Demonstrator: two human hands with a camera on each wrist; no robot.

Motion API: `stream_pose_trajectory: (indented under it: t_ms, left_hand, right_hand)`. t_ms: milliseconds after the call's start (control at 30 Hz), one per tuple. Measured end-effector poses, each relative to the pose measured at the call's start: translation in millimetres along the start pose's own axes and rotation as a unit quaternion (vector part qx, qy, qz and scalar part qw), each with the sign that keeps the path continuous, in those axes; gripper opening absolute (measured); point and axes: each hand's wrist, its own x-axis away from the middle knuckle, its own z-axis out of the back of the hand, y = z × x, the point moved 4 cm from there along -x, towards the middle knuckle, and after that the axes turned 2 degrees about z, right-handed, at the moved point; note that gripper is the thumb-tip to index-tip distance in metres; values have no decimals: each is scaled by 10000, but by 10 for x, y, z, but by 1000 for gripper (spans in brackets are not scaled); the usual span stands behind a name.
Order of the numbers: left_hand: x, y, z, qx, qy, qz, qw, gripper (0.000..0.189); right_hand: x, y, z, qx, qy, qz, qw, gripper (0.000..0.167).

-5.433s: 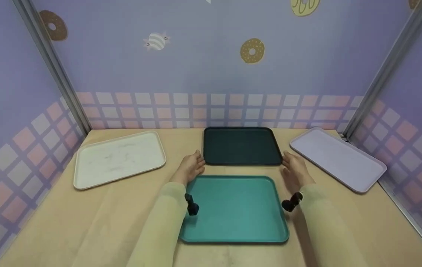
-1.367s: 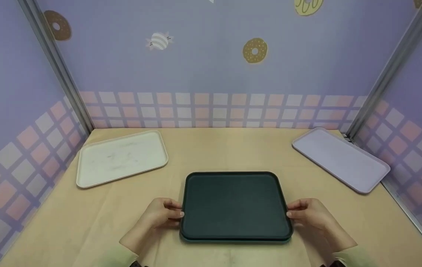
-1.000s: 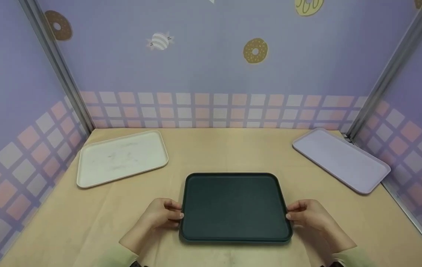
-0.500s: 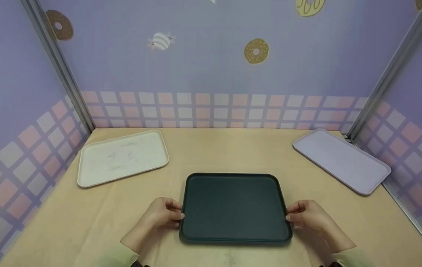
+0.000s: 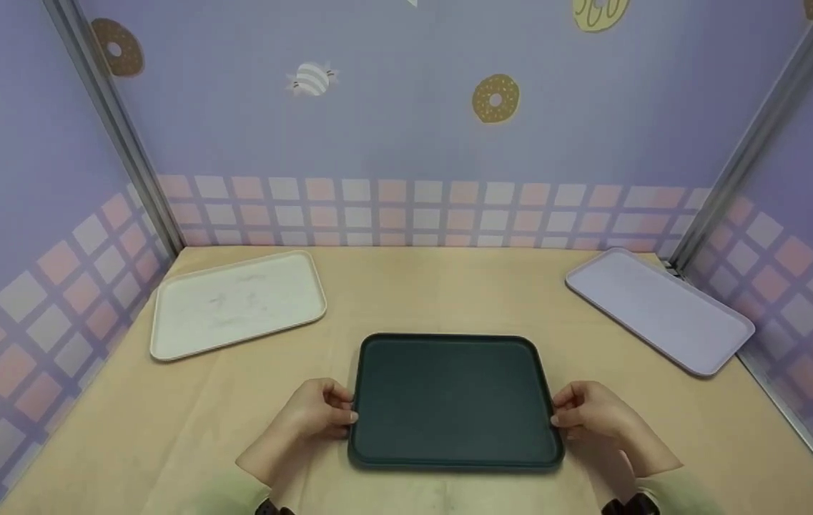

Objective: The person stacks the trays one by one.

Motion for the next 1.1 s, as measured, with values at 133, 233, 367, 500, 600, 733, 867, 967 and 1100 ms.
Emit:
stream_pose_trajectory:
  t_ms: [133,233,367,500,600,733,867,967,1100]
  left_hand:
    - [-8,17,-14,-130,22,-1,9999,29]
    - [-20,22,-15,-100,-57,16,9999,33]
    - [-26,17,-6,-8,-97,149,9998,36]
    - [-30,15,1,-94,-63,169,9998,35]
    - [-32,17,4,-161,-54,144,9998,34]
    - [-27,25,5,-266,-63,86,9996,32]
    - [-15,35,11,-316,-88,-8,9995,32]
    - [-7,39,15,-263,-123,-22,9996,32]
    - [-9,35,15,-148,-177,38,9997,31]
  right_hand:
    - [-12,-21,1,30,-82,-9,10000,50]
    - [-14,-24,5,227,-114,-52,9997,54]
    - [-29,-9,13,369,-29,-92,9993,49]
    - [-41,-3,13,420,137,-81,9990,42]
    - [-44,0,15,453,228,-178,9986,41]
    - [-46,6,22,527,303,-316,9976,39]
    - [-49,10,28,558,321,-353,9973,39]
    - [-54,18,32,534,252,-334,9977,39]
    - [-55,18,41,463,75,-188,9987,40]
